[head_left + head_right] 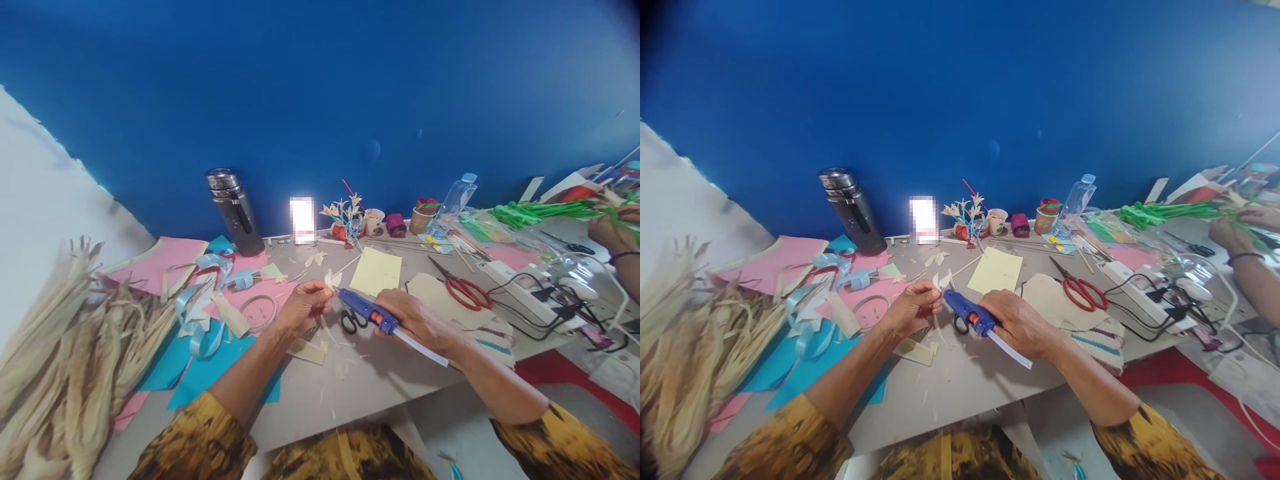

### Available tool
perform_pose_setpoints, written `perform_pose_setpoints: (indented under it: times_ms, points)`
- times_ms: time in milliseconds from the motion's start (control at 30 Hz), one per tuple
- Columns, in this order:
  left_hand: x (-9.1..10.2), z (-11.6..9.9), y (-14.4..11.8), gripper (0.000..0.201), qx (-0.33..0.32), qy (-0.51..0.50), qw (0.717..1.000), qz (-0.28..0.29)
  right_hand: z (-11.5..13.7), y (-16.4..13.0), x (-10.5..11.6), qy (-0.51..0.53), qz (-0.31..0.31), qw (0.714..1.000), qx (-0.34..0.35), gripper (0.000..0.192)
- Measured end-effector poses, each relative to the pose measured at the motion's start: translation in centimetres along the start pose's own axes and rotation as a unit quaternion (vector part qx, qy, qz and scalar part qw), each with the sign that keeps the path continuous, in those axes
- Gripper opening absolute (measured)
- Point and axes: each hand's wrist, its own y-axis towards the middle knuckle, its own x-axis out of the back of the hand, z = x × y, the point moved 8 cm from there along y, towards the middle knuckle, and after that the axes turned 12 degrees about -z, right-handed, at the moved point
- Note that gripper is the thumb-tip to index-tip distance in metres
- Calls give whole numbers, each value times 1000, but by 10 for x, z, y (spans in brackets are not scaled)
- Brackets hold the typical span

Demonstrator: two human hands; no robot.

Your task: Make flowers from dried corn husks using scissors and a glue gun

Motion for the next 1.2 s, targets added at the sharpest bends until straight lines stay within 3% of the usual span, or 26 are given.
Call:
perform_pose_setpoints:
  times_ms: [967,1100,1200]
  points:
    - [0,1,-1,34,4,5,1000,-8,5,-1,5,-9,14,1000,9,17]
    - [1,1,-1,31,16,-13,1000,-10,-12,-6,20,-50,-46,998,-15,12]
    - [3,2,0,30,18,-15,1000,-14,-39,-8,32,-156,-54,985,-52,17]
